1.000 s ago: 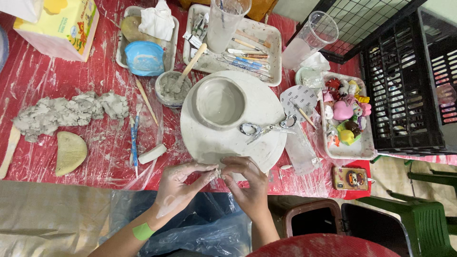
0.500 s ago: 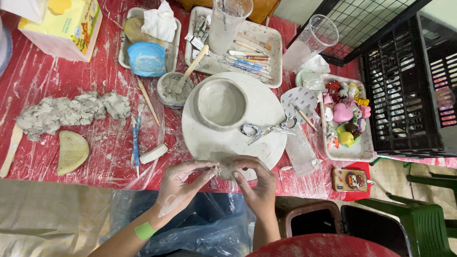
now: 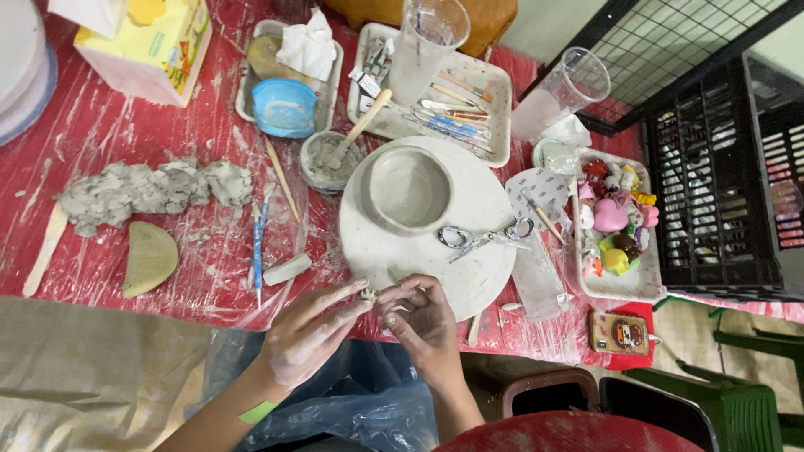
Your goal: The person pinches and shapes small pieces of clay by hand, then presses the shaped clay pieces onto the rim of an unfired clay bowl on a work board. They occasionally reach into a small bowl of water or slip to moisten the clay while continuing to build up the decoration.
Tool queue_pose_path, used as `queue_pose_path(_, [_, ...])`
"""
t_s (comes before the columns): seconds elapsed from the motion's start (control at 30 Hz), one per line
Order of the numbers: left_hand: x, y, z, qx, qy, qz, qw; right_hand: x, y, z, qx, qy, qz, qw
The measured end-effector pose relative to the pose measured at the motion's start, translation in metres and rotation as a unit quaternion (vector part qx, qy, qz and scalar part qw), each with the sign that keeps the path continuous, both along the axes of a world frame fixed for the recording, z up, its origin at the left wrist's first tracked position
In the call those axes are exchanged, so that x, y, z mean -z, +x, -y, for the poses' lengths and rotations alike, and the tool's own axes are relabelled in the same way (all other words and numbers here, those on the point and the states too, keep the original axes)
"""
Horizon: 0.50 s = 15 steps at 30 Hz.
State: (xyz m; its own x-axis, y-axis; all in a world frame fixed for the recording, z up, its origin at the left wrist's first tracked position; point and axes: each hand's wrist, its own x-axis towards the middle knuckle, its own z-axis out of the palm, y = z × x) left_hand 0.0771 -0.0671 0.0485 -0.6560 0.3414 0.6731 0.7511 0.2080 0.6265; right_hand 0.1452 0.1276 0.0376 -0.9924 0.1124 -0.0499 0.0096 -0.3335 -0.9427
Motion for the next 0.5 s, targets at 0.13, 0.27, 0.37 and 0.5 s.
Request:
queue_pose_path(0.13, [-0.006, 0.003, -0.004, 0.005, 0.052, 0.067, 0.996, 0.002, -0.008, 0.007, 0.011, 0.002, -0.016, 1.000])
queue_pose_path(0.27, [-0.004, 0.008, -0.001, 0.028, 0.084, 0.138, 0.987, 0.007, -0.008, 0.007, 0.018, 0.005, -0.013, 1.000])
queue_pose_path(0.37, [0.003, 0.009, -0.001, 0.062, 0.138, 0.293, 0.944, 0.010, -0.004, 0.006, 0.017, 0.032, -0.021, 0.999])
queue_pose_path(0.5, [0.013, 0.003, -0.003, 0.127, 0.229, 0.458, 0.850, 0.008, -0.001, 0.007, 0.021, 0.041, -0.006, 0.999])
